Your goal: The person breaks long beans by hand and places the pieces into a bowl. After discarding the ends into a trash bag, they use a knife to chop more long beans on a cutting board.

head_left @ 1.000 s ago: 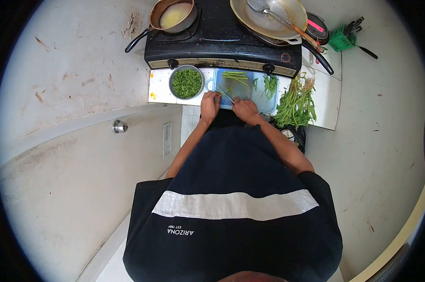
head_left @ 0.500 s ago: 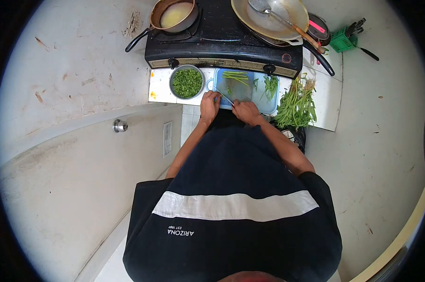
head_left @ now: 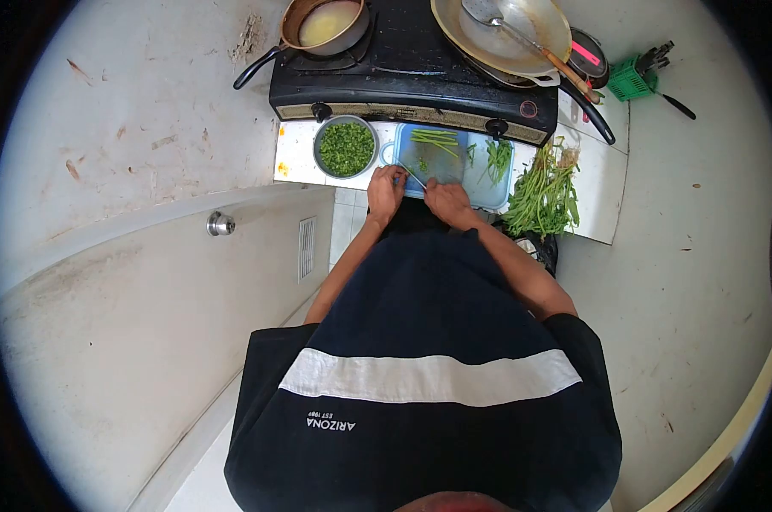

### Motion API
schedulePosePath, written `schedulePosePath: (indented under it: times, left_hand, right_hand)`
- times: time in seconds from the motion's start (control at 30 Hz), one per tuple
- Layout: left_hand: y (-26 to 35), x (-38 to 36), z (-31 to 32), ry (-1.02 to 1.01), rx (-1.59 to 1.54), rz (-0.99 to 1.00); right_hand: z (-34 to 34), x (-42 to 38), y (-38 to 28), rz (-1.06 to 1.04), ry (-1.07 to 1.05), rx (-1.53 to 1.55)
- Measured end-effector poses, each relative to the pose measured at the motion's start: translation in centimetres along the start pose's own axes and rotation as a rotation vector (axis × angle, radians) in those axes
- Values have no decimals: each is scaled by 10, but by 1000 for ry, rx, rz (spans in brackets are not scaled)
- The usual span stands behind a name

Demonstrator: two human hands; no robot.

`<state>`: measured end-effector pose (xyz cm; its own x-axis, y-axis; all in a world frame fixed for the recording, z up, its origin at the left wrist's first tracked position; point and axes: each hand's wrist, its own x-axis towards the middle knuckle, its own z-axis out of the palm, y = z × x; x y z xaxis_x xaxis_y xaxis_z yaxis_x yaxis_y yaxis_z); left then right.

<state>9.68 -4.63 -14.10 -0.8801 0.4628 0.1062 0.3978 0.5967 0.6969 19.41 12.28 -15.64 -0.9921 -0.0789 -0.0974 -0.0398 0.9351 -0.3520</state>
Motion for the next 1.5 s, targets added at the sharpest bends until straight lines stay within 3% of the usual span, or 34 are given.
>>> schedulePosePath:
  times: [0.67,0.77,1.17,1.23,1.33,1.5]
  left_hand:
    - [-6,3,-6,-26,71,151]
    - [-5,3,-7,-32,58,156]
    - [-3,1,-6,-32,54,138]
    - [-4,-1,-4,-20,45,134]
    - [-3,-4,-5,-46,63,104]
    - [-7,-5,-3,-15,72,116]
  right_hand:
    - [-18,-6,0,97,-42,86]
    - [-19,-6,-3,74,-128,89]
    - [-9,2,-8,41,-101,98]
    - [-4,7,-11,-62,52,-30]
    - [-1,15,-15,46,4,26]
    - [3,9,-12,-12,25,-61]
